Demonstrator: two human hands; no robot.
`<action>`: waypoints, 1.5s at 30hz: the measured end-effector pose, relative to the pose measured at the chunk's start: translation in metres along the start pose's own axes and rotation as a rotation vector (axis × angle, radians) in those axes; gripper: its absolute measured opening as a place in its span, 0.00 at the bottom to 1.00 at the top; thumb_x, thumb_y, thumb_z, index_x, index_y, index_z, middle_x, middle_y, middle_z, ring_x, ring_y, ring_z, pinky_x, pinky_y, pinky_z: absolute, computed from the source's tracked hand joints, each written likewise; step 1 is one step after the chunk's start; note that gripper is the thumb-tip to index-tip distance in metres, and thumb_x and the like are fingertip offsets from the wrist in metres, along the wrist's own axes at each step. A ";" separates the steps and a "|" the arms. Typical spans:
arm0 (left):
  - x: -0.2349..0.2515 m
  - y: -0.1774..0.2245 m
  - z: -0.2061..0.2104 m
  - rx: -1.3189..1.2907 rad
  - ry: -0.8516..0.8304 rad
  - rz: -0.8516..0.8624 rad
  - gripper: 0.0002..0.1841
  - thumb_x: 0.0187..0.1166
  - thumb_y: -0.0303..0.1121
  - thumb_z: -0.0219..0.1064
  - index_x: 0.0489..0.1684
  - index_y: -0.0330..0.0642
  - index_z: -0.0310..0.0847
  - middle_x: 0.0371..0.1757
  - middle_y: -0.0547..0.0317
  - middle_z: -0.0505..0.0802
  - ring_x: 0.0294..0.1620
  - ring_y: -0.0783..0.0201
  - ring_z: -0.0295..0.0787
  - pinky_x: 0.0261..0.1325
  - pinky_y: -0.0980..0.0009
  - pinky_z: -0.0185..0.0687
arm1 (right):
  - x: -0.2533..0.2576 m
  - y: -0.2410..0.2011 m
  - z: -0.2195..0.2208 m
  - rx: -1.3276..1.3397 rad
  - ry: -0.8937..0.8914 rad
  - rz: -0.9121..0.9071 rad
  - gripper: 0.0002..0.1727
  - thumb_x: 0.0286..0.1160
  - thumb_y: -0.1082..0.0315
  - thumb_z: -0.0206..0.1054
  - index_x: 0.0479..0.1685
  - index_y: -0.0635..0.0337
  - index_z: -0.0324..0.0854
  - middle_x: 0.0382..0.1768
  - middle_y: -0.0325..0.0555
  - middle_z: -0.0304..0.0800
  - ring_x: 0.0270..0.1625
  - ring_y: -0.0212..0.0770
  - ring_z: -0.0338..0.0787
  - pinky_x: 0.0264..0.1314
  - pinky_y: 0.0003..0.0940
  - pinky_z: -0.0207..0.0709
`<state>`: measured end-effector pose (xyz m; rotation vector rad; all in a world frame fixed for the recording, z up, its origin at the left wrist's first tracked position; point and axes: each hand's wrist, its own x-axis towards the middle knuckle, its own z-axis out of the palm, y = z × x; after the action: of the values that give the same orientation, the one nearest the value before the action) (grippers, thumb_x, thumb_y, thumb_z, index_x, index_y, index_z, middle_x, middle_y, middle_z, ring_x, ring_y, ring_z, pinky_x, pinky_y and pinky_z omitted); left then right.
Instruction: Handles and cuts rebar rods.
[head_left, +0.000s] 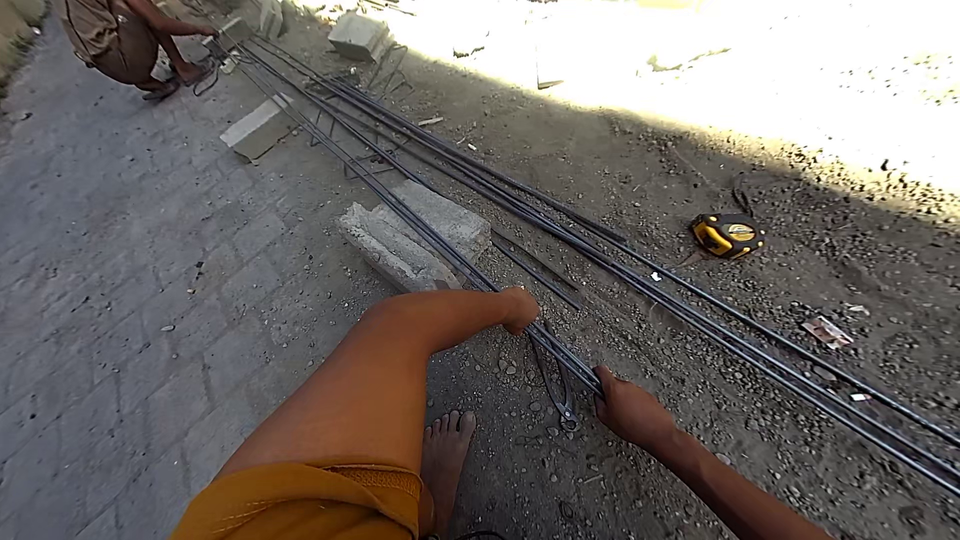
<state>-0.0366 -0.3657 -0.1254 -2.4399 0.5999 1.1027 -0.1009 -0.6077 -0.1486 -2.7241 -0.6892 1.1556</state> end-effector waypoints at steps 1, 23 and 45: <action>0.000 0.000 0.000 0.000 -0.003 0.000 0.16 0.75 0.37 0.73 0.49 0.32 0.86 0.53 0.43 0.91 0.56 0.45 0.89 0.51 0.44 0.83 | 0.000 0.000 0.000 0.001 0.000 0.001 0.21 0.85 0.63 0.56 0.75 0.58 0.66 0.51 0.64 0.90 0.58 0.65 0.93 0.55 0.62 0.84; -0.001 -0.001 0.002 -0.008 0.000 0.022 0.15 0.75 0.36 0.73 0.50 0.32 0.86 0.53 0.43 0.91 0.57 0.44 0.88 0.52 0.43 0.82 | 0.001 -0.002 0.002 0.013 -0.038 0.014 0.22 0.86 0.62 0.56 0.76 0.57 0.66 0.50 0.64 0.91 0.58 0.66 0.93 0.56 0.63 0.83; 0.000 0.002 0.004 -0.009 -0.011 0.013 0.15 0.75 0.36 0.73 0.49 0.31 0.85 0.52 0.42 0.91 0.55 0.44 0.89 0.49 0.43 0.82 | -0.002 -0.004 0.006 0.052 -0.055 0.012 0.21 0.87 0.62 0.55 0.76 0.57 0.66 0.50 0.65 0.91 0.58 0.66 0.93 0.56 0.63 0.83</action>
<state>-0.0402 -0.3649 -0.1278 -2.4392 0.6098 1.1261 -0.1071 -0.6057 -0.1507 -2.6665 -0.6409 1.2377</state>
